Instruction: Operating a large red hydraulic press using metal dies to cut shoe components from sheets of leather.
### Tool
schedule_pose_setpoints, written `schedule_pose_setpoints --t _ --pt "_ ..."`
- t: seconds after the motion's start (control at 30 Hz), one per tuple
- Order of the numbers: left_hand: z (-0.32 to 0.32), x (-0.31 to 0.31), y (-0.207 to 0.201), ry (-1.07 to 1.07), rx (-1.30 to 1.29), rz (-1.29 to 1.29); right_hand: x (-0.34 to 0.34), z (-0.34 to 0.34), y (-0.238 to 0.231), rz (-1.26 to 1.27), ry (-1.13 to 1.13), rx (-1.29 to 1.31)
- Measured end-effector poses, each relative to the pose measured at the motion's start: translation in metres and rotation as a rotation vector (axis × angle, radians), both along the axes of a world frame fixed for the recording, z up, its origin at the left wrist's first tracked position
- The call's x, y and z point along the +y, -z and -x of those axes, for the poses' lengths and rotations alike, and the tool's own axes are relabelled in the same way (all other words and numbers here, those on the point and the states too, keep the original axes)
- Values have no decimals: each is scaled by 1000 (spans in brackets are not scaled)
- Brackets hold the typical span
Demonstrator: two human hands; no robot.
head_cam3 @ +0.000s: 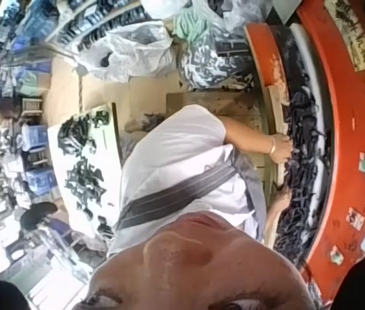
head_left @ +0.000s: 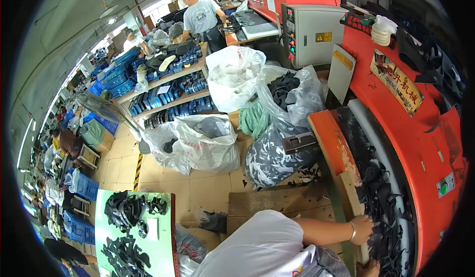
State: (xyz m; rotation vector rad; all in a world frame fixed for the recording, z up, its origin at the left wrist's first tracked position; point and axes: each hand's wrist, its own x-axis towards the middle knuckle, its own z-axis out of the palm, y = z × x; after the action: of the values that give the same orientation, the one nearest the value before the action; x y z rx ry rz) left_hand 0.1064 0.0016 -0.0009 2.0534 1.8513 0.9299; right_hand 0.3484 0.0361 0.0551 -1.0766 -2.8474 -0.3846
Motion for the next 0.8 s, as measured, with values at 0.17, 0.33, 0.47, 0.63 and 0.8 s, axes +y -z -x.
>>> schedule_pose_setpoints --t 0.17,0.33,0.47,0.63,0.8 --pt "17 -33 -17 249 15 336 4 -16 -27 512 -360 -1" --pt "4 2 -40 171 -7 -120 96 37 -48 479 -271 -69" --pt "-10 33 -2 128 -55 -242 102 132 -61 124 -803 51" --pt "-10 -7 19 295 -90 -187 99 139 -45 128 -1027 -174" --pt "20 -32 12 411 -201 57 85 163 -43 271 -1061 -221"
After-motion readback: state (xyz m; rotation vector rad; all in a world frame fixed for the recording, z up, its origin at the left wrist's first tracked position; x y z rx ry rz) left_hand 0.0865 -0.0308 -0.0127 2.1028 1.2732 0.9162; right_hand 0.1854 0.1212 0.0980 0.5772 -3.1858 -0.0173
